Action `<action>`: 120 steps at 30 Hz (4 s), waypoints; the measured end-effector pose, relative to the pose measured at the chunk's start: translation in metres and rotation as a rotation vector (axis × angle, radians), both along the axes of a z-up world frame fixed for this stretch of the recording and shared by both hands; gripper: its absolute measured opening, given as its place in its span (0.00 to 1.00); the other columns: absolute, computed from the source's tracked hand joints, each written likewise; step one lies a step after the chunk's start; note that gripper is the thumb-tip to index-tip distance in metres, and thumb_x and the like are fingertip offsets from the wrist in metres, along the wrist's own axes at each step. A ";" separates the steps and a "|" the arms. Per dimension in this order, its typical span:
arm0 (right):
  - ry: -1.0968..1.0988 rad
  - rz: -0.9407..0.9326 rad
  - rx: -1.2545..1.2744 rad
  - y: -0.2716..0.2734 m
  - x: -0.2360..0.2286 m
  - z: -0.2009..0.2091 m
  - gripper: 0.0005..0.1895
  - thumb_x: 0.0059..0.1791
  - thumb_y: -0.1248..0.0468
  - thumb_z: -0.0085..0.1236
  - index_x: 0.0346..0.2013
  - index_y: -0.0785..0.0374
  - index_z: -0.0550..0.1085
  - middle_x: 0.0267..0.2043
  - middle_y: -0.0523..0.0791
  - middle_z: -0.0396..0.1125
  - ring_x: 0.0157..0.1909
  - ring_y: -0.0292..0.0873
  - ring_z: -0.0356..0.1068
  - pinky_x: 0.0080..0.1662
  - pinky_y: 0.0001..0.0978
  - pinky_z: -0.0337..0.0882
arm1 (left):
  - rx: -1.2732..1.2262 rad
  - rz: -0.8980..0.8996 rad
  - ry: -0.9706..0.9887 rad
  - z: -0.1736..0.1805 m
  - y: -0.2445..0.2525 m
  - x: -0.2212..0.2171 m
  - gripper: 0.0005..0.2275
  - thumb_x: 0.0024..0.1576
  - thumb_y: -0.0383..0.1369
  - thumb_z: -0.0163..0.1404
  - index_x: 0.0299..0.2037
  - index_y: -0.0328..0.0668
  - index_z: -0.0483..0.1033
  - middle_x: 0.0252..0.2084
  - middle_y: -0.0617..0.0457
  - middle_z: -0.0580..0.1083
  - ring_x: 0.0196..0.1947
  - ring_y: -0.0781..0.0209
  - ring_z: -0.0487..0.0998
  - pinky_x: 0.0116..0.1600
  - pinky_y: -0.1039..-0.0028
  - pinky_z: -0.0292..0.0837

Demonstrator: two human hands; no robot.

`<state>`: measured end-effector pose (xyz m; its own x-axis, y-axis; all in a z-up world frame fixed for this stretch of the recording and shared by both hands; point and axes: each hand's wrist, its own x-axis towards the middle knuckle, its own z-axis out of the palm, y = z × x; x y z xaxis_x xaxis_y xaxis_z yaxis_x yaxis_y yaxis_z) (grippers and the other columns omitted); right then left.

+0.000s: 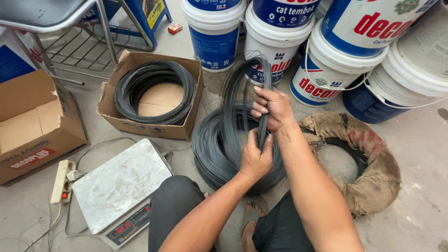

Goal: The person sits on the floor and handles a coil of wire, using pliers to cut a section from the roll. The cut wire is then placed onto a digital scale to measure its weight.

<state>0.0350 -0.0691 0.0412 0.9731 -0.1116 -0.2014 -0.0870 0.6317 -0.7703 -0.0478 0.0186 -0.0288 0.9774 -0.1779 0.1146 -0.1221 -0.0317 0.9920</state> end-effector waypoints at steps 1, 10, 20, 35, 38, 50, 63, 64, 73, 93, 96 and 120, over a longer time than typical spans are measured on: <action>0.004 -0.002 -0.001 0.003 0.001 0.000 0.08 0.42 0.71 0.51 0.24 0.59 0.62 0.11 0.37 0.45 0.07 0.32 0.47 0.15 0.26 0.53 | -0.001 -0.002 0.004 -0.002 -0.002 0.001 0.12 0.54 0.40 0.43 0.43 0.45 0.64 0.27 0.43 0.71 0.33 0.41 0.75 0.34 0.61 0.68; -0.011 0.136 0.004 -0.004 0.010 0.019 0.10 0.46 0.67 0.48 0.22 0.59 0.59 0.16 0.35 0.46 0.12 0.27 0.49 0.15 0.16 0.51 | -0.644 -0.398 0.241 0.005 -0.003 0.027 0.12 0.58 0.36 0.42 0.30 0.33 0.60 0.12 0.49 0.60 0.09 0.51 0.69 0.14 0.68 0.66; 0.049 0.084 -0.056 -0.006 0.011 -0.003 0.08 0.45 0.63 0.53 0.25 0.62 0.65 0.18 0.45 0.57 0.17 0.39 0.61 0.19 0.30 0.63 | 0.116 -0.146 0.121 0.028 0.020 0.025 0.20 0.56 0.49 0.37 0.30 0.38 0.66 0.26 0.36 0.69 0.37 0.35 0.72 0.38 0.55 0.65; -0.061 0.212 -0.811 0.029 -0.113 -0.131 0.12 0.35 0.64 0.66 0.28 0.67 0.74 0.21 0.49 0.67 0.27 0.43 0.67 0.33 0.32 0.65 | -0.585 -0.201 0.566 0.068 0.008 0.055 0.15 0.58 0.45 0.37 0.27 0.45 0.54 0.14 0.61 0.50 0.07 0.72 0.51 0.07 0.83 0.43; -0.029 -0.010 -0.577 0.038 -0.110 -0.138 0.13 0.44 0.66 0.55 0.15 0.67 0.68 0.05 0.48 0.56 0.07 0.41 0.59 0.12 0.27 0.58 | -0.539 -0.270 0.567 0.041 -0.006 0.069 0.12 0.55 0.42 0.44 0.30 0.46 0.56 0.16 0.61 0.56 0.09 0.71 0.58 0.10 0.81 0.52; -0.164 0.044 -0.176 -0.012 -0.085 -0.071 0.08 0.37 0.76 0.50 0.28 0.69 0.63 0.09 0.43 0.46 0.04 0.33 0.43 0.06 0.25 0.47 | -0.610 -0.637 0.381 -0.020 -0.001 0.039 0.37 0.46 0.36 0.56 0.62 0.40 0.46 0.49 0.41 0.57 0.44 0.53 0.68 0.43 0.66 0.68; -0.132 0.119 -0.031 -0.018 -0.073 -0.045 0.06 0.43 0.73 0.45 0.35 0.67 0.65 0.08 0.40 0.43 0.05 0.34 0.45 0.07 0.24 0.52 | -0.137 -0.588 0.282 -0.045 -0.001 -0.018 0.11 0.40 0.32 0.59 0.28 0.39 0.69 0.16 0.50 0.69 0.18 0.63 0.72 0.25 0.77 0.67; -0.136 0.121 -0.033 -0.016 -0.070 -0.045 0.06 0.43 0.73 0.45 0.35 0.67 0.65 0.08 0.40 0.43 0.05 0.34 0.45 0.07 0.24 0.52 | -0.137 -0.587 0.277 -0.047 -0.001 -0.018 0.11 0.40 0.32 0.59 0.28 0.39 0.69 0.16 0.50 0.69 0.18 0.63 0.72 0.25 0.77 0.67; -0.037 -0.164 -0.709 -0.023 -0.058 -0.078 0.17 0.47 0.66 0.46 0.48 0.70 0.59 0.20 0.54 0.65 0.08 0.41 0.59 0.09 0.29 0.63 | 0.061 -0.274 0.188 -0.017 0.002 -0.033 0.26 0.45 0.40 0.50 0.52 0.35 0.63 0.36 0.33 0.71 0.42 0.38 0.72 0.41 0.55 0.66; 0.082 -0.611 -0.969 -0.078 -0.052 -0.109 0.09 0.46 0.65 0.49 0.23 0.64 0.71 0.12 0.44 0.55 0.10 0.35 0.52 0.11 0.25 0.53 | 0.019 -0.330 0.144 -0.025 -0.008 -0.032 0.17 0.54 0.44 0.42 0.38 0.32 0.65 0.19 0.46 0.71 0.26 0.51 0.76 0.34 0.63 0.68; 0.078 -0.581 -0.987 -0.063 -0.065 -0.087 0.08 0.46 0.65 0.50 0.23 0.64 0.71 0.13 0.43 0.55 0.15 0.34 0.51 0.14 0.25 0.50 | 0.010 -0.308 0.068 -0.031 -0.001 -0.029 0.15 0.55 0.42 0.42 0.37 0.35 0.65 0.22 0.40 0.71 0.31 0.42 0.74 0.33 0.58 0.65; -0.092 -0.210 -0.463 -0.022 -0.080 -0.044 0.17 0.48 0.56 0.47 0.45 0.65 0.67 0.33 0.48 0.69 0.32 0.39 0.71 0.32 0.24 0.72 | 0.004 -0.146 0.130 -0.002 0.007 0.004 0.15 0.53 0.43 0.43 0.31 0.36 0.67 0.22 0.38 0.69 0.26 0.42 0.71 0.31 0.60 0.63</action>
